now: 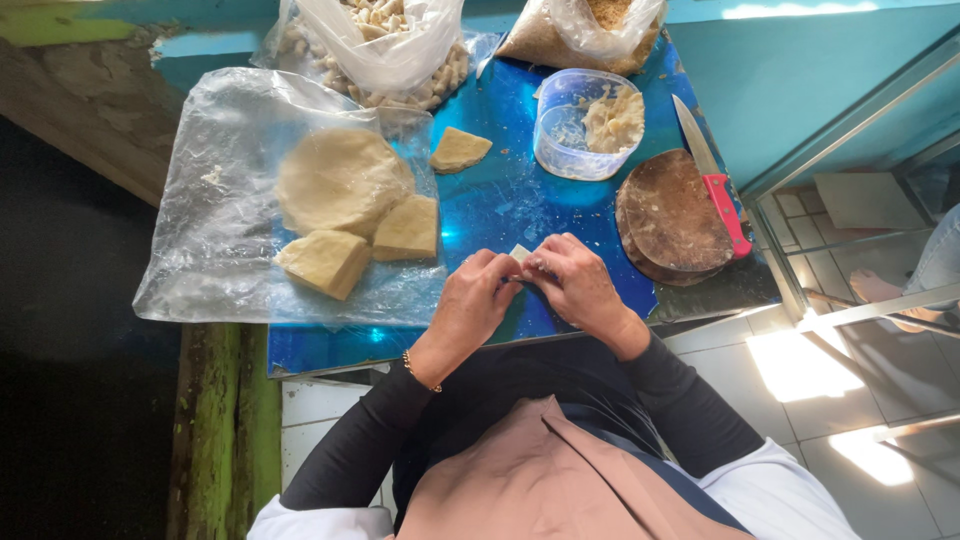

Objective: The person pinches small pieces of dough, flattens each piece into a thin wrapper on the table, spoons brown filling from a bag onto the wrapper, and folds and seals the dough around the filling to form a filled pastry, placing finished pieces aside.

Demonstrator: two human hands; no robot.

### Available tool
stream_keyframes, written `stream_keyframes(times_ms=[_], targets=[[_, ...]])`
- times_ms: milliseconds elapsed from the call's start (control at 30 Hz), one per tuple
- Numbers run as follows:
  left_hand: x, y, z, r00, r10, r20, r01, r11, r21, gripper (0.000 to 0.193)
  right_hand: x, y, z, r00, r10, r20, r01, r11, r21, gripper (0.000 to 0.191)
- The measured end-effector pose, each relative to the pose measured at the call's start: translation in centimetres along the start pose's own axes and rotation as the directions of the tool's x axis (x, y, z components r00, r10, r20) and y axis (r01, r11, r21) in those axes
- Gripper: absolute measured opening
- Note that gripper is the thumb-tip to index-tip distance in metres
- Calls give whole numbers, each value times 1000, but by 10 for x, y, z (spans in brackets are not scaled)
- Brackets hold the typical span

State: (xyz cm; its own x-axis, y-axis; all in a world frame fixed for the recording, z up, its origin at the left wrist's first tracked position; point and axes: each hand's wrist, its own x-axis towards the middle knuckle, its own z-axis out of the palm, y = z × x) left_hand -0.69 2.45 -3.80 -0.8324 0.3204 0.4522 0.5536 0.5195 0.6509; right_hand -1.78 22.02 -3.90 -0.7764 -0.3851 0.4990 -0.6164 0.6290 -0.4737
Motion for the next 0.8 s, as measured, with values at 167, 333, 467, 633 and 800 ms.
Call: stream_keyframes(times_ms=[167, 333, 467, 633, 800], targets=[[6, -6, 5, 999, 44, -23, -40, 990, 132, 6, 13, 4, -4, 924, 343, 170, -375, 899, 226, 15], [28, -21, 6, 983, -114, 143, 98, 988, 120, 8, 7, -8, -9, 967, 251, 42, -253, 966, 43, 7], [35, -21, 8, 968, -236, 87, 227, 969, 97, 9, -2, -16, -9, 998, -35, -50, 27, 987, -156, 14], [22, -15, -1, 998, -67, 21, 66, 997, 35, 4, 4, -6, 0, 996, -16, -82, 8, 996, -92, 9], [8, -11, -1, 998, 59, 31, -64, 981, 182, 3, 6, 1, 1, 995, 83, -46, -85, 995, -42, 7]])
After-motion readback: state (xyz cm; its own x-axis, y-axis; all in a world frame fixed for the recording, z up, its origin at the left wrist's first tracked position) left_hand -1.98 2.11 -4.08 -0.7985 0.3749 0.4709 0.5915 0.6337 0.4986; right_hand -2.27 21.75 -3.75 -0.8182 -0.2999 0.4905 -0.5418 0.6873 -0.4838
